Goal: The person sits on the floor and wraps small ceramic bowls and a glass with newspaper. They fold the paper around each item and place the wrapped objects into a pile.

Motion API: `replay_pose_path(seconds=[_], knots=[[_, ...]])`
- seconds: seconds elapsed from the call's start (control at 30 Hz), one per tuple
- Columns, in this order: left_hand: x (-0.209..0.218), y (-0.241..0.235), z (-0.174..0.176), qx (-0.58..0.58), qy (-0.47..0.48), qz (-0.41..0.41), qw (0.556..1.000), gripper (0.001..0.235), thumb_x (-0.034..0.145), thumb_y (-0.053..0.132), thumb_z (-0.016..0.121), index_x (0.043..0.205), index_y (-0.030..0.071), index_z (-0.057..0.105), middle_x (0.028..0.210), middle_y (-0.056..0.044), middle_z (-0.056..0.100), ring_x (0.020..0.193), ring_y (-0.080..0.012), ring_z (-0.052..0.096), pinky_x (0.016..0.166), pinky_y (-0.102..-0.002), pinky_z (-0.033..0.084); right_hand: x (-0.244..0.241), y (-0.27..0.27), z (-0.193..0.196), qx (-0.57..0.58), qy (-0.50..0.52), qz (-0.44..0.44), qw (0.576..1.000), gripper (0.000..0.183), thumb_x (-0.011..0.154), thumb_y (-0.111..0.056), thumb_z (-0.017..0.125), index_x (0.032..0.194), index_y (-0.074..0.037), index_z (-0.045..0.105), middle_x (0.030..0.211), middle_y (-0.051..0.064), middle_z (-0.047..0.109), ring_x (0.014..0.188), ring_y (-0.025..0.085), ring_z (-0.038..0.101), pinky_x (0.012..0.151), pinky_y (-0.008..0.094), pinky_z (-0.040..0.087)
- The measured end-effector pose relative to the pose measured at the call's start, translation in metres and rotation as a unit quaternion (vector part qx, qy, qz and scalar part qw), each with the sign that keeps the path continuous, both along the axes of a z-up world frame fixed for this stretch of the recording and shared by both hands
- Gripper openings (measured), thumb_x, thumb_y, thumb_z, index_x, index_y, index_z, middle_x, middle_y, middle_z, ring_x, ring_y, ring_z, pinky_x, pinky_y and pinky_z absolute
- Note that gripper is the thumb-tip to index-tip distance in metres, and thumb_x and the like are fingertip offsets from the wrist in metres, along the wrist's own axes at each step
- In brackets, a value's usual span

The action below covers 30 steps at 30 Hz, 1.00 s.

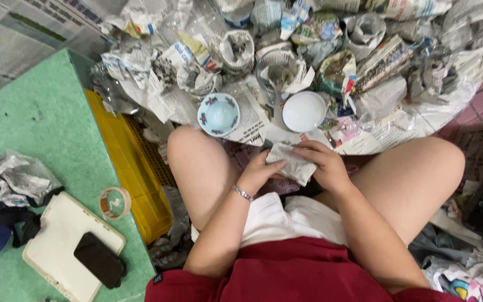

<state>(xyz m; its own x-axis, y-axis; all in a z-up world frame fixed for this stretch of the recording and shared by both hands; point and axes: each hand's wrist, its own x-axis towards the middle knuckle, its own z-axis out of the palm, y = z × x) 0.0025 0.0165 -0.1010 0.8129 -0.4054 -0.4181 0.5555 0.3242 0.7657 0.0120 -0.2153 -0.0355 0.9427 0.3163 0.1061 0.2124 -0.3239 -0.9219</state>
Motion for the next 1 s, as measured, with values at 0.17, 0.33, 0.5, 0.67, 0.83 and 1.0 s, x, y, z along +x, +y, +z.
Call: replay_pose_path(seconds=[0.17,0.33,0.5,0.67,0.83,1.0], knots=[[0.012,0.004,0.02,0.209,-0.179,0.055,0.96,0.036,0.098,0.016,0.071,0.128,-0.003,0.066,0.111,-0.009,0.074,0.097,-0.0149,0.07,0.086,-0.031,0.057,0.01,-0.008,0.01,0.194,0.192,-0.01,0.962,0.058,0.09,0.004,0.06,0.145,-0.014,0.05,0.138,0.007,0.061,0.126,0.019,0.059,0.103,0.033,0.049],[0.005,0.006,0.031,0.49,-0.267,-0.005,0.83,0.025,0.097,0.02,0.074,0.116,0.004,0.074,0.091,-0.016,0.075,0.076,-0.0108,0.069,0.072,-0.034,0.053,0.006,-0.012,0.028,0.008,-0.07,0.049,0.996,0.049,0.085,-0.005,0.067,0.133,-0.014,0.063,0.144,0.007,0.06,0.139,0.029,0.053,0.116,0.044,0.039],[0.001,0.009,0.009,0.222,-0.193,-0.078,0.953,0.022,0.095,0.015,0.068,0.108,-0.001,0.075,0.093,-0.004,0.078,0.084,-0.0094,0.069,0.076,-0.029,0.057,0.002,0.014,0.041,-0.182,-0.164,0.129,0.961,0.058,0.079,-0.018,0.078,0.135,-0.024,0.066,0.151,0.007,0.054,0.139,0.035,0.048,0.109,0.05,0.037],[0.003,0.015,-0.002,0.08,-0.131,-0.099,0.983,0.025,0.098,0.013,0.068,0.117,-0.003,0.072,0.108,-0.004,0.074,0.098,-0.0102,0.065,0.088,-0.028,0.054,0.004,0.017,0.043,-0.166,-0.111,0.136,0.97,0.066,0.073,-0.028,0.084,0.135,-0.021,0.064,0.15,0.013,0.054,0.13,0.039,0.048,0.105,0.049,0.037],[0.009,0.012,0.024,0.003,-0.168,-0.014,0.986,0.048,0.103,0.012,0.062,0.148,-0.002,0.052,0.141,-0.002,0.061,0.135,-0.0089,0.054,0.115,-0.026,0.042,0.005,0.015,0.032,-0.14,-0.073,0.12,0.98,0.063,0.074,-0.032,0.085,0.131,-0.013,0.067,0.129,0.014,0.065,0.117,0.037,0.06,0.101,0.046,0.046],[0.008,0.004,0.048,0.065,-0.193,-0.015,0.979,0.078,0.094,0.001,0.067,0.161,0.009,0.029,0.126,-0.001,0.063,0.115,-0.0099,0.059,0.099,-0.025,0.049,0.003,0.018,0.023,-0.155,-0.092,0.016,0.983,0.049,0.075,-0.03,0.084,0.116,-0.009,0.071,0.125,0.014,0.068,0.113,0.036,0.065,0.097,0.044,0.052]])
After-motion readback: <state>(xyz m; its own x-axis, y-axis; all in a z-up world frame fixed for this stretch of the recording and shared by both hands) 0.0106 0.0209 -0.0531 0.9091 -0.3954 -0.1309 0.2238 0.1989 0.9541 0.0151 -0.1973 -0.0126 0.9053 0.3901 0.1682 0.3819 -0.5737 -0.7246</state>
